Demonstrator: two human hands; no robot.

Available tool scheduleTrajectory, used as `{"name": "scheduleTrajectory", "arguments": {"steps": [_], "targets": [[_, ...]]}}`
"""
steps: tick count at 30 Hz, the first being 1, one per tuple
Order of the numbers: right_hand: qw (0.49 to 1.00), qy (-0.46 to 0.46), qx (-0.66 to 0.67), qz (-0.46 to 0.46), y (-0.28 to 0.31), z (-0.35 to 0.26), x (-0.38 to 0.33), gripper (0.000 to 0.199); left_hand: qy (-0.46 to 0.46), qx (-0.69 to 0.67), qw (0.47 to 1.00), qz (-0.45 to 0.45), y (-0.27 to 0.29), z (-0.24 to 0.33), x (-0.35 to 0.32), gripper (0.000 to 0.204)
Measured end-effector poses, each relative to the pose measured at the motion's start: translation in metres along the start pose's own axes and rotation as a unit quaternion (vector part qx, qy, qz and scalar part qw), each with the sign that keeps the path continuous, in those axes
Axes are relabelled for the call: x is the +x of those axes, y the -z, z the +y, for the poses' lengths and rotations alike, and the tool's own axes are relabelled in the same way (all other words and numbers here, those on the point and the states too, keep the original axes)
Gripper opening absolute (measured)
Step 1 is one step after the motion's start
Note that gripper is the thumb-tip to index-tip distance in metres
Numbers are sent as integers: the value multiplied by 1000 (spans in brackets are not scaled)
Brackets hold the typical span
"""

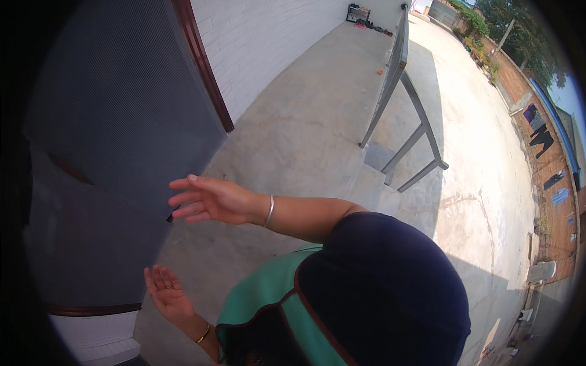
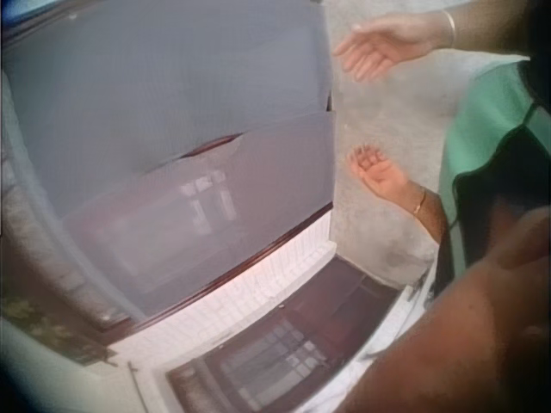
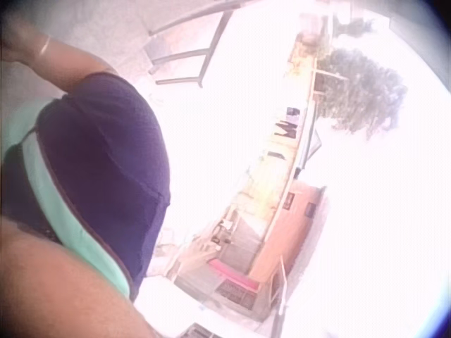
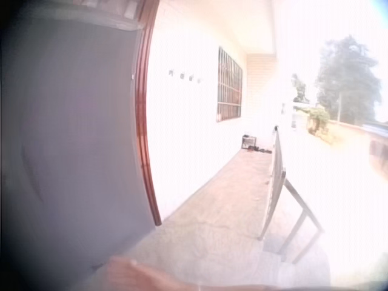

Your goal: The person fills a watering can at a tap, walks to a garden bed and pours water onto flowers, then plucks weeds from a potted plant and places them in a container, before entering a building to wash their hands at a sink.

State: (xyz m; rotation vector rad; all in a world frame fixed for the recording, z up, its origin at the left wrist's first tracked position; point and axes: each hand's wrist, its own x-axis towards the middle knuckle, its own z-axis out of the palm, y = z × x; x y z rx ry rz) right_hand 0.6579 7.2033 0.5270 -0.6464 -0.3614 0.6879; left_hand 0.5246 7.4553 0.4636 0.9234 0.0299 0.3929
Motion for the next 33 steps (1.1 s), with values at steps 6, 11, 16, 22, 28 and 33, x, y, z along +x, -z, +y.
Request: {"name": "scheduleTrajectory", "arguments": {"steps": [6,11,16,22,28,33], "targets": [[998,48,-1,-29,-31,-39,60,50,34,-75,990,-116,-9,32,69,47],[999,40,0,-23,-6,-24,120,54,58,-46,994,-77,2,32,130,42],[998,43,-8,-45,7,-21,230,54,49,34,998,-10,9,51,222,41],[989,-41,-69,-127,-12,-19,399,53,0,48,997,61,40,96,324,42],[981,-91,-53,-163,-34,21,550,52,-54,48,991,116,100,125,424,41],[981,-106,-48,-156,-38,63,646,51,-57,141,979,139,168,146,537,46]]}}
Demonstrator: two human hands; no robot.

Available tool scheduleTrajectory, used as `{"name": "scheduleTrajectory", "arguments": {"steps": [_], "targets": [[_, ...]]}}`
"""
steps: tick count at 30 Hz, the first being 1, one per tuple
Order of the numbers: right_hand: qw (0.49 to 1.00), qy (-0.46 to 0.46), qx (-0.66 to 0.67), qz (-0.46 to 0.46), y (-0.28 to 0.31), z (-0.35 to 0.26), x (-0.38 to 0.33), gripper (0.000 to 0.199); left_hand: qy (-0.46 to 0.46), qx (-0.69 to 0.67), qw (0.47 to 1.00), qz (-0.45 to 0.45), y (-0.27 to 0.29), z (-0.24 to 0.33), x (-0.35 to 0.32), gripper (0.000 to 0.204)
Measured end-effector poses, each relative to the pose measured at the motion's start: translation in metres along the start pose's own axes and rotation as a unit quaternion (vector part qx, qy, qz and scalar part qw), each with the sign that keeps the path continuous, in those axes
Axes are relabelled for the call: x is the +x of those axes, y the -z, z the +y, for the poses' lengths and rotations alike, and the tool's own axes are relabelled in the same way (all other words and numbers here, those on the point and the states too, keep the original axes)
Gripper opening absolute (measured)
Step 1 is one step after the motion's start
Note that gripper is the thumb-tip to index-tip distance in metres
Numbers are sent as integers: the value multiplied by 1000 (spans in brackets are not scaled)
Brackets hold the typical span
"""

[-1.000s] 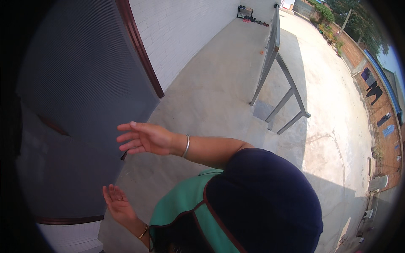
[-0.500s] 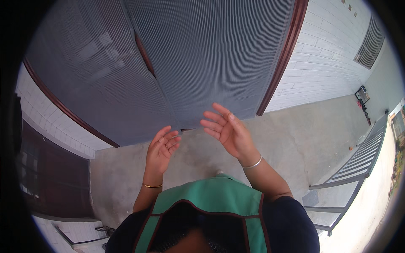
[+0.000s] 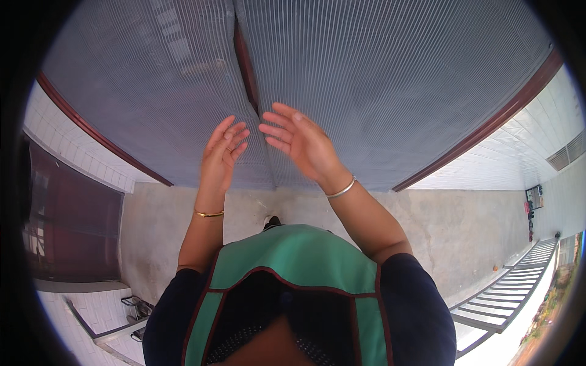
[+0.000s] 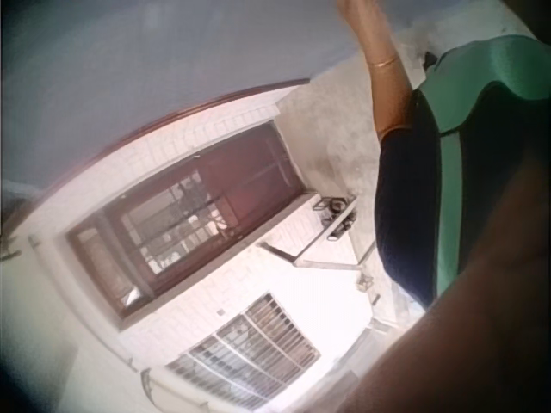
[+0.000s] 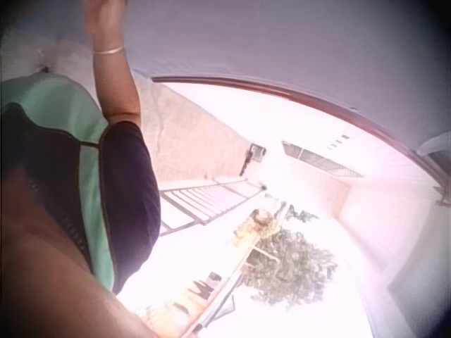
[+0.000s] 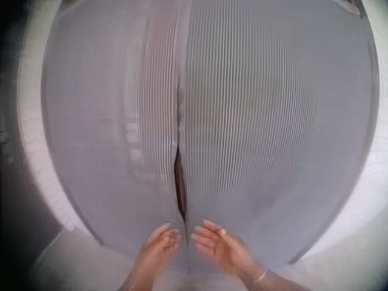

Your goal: The person fills a watering can at a tap, walks to a garden bed and pours water onto flowers, then plucks weeds from a potted plant and places them in a container, before entering a building to wash their hands at a sink.

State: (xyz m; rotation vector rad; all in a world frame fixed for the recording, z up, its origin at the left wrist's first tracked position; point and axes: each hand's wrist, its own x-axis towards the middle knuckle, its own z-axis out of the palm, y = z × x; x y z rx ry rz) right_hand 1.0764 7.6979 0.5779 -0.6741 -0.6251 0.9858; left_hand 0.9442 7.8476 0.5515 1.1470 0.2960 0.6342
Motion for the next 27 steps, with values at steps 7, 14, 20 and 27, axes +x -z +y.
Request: {"name": "scheduleTrajectory", "arguments": {"steps": [7,14,20,27], "targets": [[998,12,-18,59,23,-3,87,51,-7,95,995,37,14,-44,175,44],[997,0,11,77,64,-7,141,52,104,-174,973,-110,-34,-79,199,36],[978,121,-84,149,111,-65,174,59,222,-253,931,-140,-93,-96,252,37],[921,273,-123,248,172,-175,164,55,131,-326,902,-250,-187,-82,335,41]]}}
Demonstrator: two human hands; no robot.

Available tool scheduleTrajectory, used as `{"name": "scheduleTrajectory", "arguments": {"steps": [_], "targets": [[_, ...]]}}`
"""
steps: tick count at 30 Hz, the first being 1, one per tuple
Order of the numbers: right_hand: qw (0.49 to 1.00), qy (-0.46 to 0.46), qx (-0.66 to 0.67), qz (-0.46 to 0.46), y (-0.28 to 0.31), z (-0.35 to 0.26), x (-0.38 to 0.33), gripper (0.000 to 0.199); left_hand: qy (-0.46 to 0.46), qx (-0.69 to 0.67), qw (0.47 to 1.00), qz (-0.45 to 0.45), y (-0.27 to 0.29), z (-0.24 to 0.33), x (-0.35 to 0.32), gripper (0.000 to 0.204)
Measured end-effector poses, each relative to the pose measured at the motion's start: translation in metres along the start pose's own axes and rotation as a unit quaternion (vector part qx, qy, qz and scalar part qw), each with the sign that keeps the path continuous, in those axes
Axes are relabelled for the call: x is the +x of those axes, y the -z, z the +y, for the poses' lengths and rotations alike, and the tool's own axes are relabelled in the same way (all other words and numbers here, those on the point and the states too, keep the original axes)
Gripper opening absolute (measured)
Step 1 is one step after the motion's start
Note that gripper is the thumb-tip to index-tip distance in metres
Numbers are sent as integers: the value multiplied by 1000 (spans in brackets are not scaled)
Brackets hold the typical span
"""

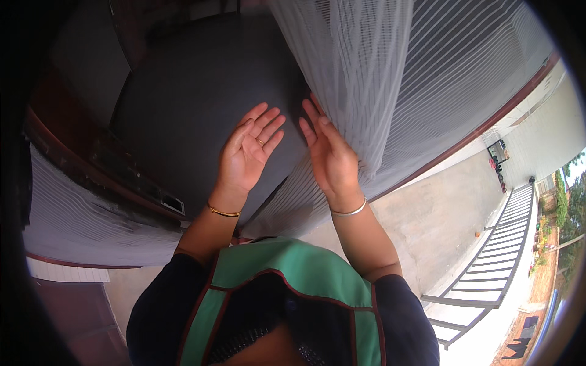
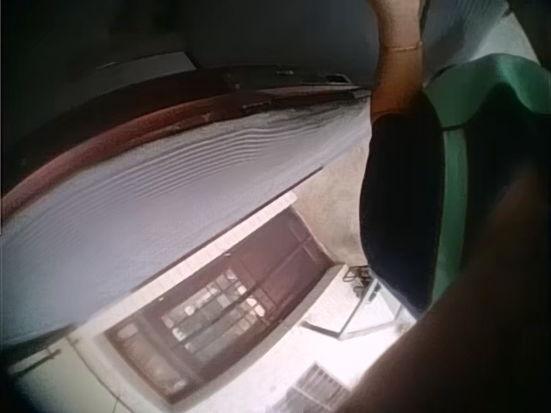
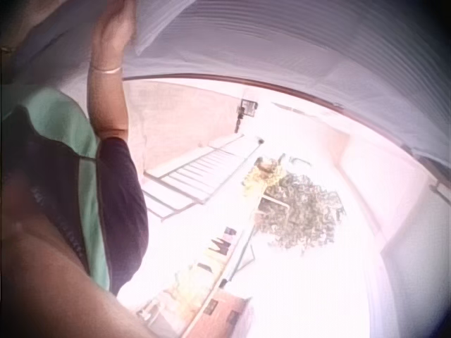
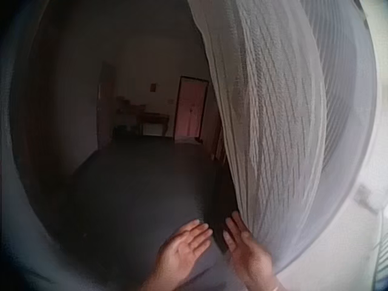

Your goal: The person fills a watering can at a tap, walks to a garden bed and pours water onto flowers, then plucks weeds from a potted plant and places them in a container, before entering a building to wash their hands at a sink.

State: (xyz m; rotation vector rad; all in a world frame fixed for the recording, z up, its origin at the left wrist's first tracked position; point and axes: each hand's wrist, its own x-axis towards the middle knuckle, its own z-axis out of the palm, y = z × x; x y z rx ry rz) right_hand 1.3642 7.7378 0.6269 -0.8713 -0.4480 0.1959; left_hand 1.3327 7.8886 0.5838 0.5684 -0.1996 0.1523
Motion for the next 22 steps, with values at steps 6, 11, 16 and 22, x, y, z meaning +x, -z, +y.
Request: {"name": "scheduleTrajectory", "arguments": {"steps": [6,11,16,22], "targets": [[963,190,-181,59,84,-95,15,49,70,2,997,-12,4,-36,75,46],[661,612,-263,346,92,-128,40,41,138,-27,989,-50,46,-45,159,48],[840,374,-339,198,108,-25,160,46,138,-54,987,-67,112,-43,250,48],[975,143,-127,109,165,119,347,47,133,-22,991,6,262,15,378,53]]}}
